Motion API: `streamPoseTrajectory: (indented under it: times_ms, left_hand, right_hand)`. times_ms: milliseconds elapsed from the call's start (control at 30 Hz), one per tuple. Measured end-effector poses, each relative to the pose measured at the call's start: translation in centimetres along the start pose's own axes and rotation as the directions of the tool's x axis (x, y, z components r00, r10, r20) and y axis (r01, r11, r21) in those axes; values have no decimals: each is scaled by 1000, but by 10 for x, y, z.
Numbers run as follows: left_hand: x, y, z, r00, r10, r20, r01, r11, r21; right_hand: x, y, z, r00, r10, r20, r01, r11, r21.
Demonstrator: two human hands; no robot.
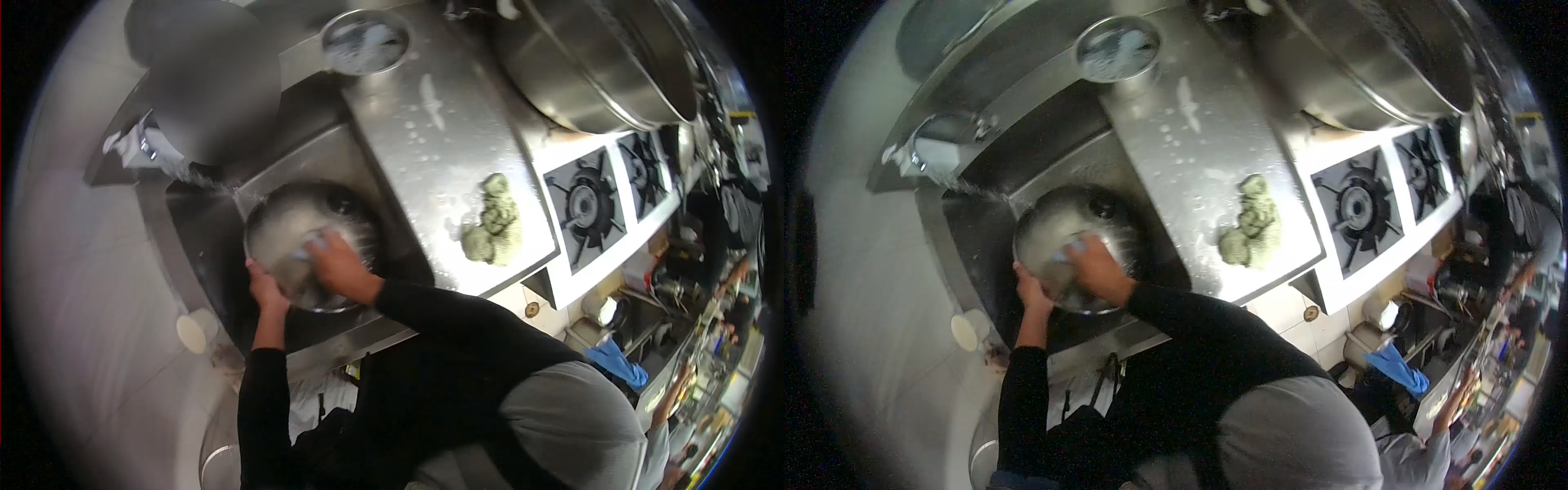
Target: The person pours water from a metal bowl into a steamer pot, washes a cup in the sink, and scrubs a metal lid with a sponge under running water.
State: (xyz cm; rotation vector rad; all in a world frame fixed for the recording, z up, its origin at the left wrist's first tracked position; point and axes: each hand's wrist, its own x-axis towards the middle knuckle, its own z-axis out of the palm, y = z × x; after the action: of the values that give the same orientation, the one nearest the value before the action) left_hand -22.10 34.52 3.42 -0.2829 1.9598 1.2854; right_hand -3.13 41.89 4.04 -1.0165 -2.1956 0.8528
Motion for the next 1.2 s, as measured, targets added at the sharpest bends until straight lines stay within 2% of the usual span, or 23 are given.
streamPoseTrajectory:
  times_ms: [67, 133, 233, 267, 300, 333, 400, 433, 500, 533, 567, 600, 633, 667, 733, 767, 833, 933, 1000, 1067, 1133, 1167, 1200]
  left_hand:
    - [0, 13, 3, 999, 43, 30, -44, 998, 34]
    - [-4, 18, 13, 995, 94, 29, -96, 993, 70]
    - [10, 25, 2, 983, 159, 95, -170, 977, 127]
    - [19, 21, -1, 974, 221, 45, -225, 968, 108]
    - [9, 36, 2, 979, 198, -54, -178, 950, 258]
    - [35, 28, -10, 985, 142, -94, -114, 959, 259]
    - [44, 17, -23, 974, 223, -32, -212, 955, 207]
    - [43, 13, -30, 975, 224, -2, -218, 951, 218]
    - [58, 15, -25, 967, 254, 29, -254, 938, 235]
    - [61, 17, -28, 967, 254, 33, -254, 937, 240]
    - [64, 19, -29, 978, 210, 14, -209, 958, 196]
    - [62, 16, -32, 987, 158, -9, -155, 977, 148]
    - [60, 12, -34, 989, 145, -17, -141, 979, 147]
    - [60, 12, -37, 992, 99, -74, -86, 983, 160]
    - [67, 14, -34, 990, 72, -121, -53, 987, 150]
    - [67, 6, -38, 990, 48, -135, -33, 994, 108]
    - [70, -5, -39, 988, 18, -150, -11, 999, 47]
    - [63, -13, -47, 987, 21, -162, -22, 1000, -10]
    - [61, -4, -39, 981, 15, -194, -6, 999, 49]
    - [63, -10, -36, 980, 58, -189, -45, 996, 76]
    - [65, -7, -38, 978, 110, -175, -89, 988, 123]
    - [65, -7, -38, 985, 117, -127, -103, 988, 112]
    - [65, -8, -38, 989, 121, -81, -113, 988, 102]
  right_hand:
    - [59, 6, -19, 943, 13, 332, -54, 992, 114]
    - [120, 52, -28, 817, 257, 516, -263, 963, -63]
    - [134, 96, -32, 776, 419, 472, -464, 886, -25]
    - [126, 104, -20, 831, 305, 465, -377, 924, 68]
    - [117, 109, 2, 905, 32, 424, -143, 962, 234]
    - [109, 110, 14, 903, -205, 377, 60, 930, 363]
    - [120, 106, 3, 804, -428, 412, 172, 832, 528]
    - [107, 120, 8, 873, -80, 481, -106, 932, 346]
    - [118, 139, 18, 726, 457, 514, -547, 837, 29]
    - [124, 122, 12, 724, 461, 512, -552, 833, 30]
    - [128, 103, 7, 793, 167, 586, -313, 937, 157]
    - [128, 92, 8, 771, -144, 620, -65, 951, 302]
    - [125, 100, 26, 786, -310, 535, 106, 920, 378]
    - [109, 107, 31, 784, -304, 542, 93, 920, 381]
    - [100, 132, 29, 931, 92, 353, -230, 898, 374]
    - [81, 127, 33, 804, 415, 425, -564, 759, 326]
    - [21, 119, 74, 880, 462, 111, -463, 780, 421]
    - [-5, 50, 37, 725, 618, 304, -669, 737, 99]
    - [1, 109, 62, 774, 605, 188, -624, 677, 390]
    - [16, 128, 68, 691, 689, 218, -710, 590, 386]
    - [17, 88, 68, 539, 838, 87, -836, 520, 177]
    - [2, 47, 55, 556, 824, 108, -810, 508, 293]
    - [-15, 22, 46, 645, 711, 280, -765, 596, 246]
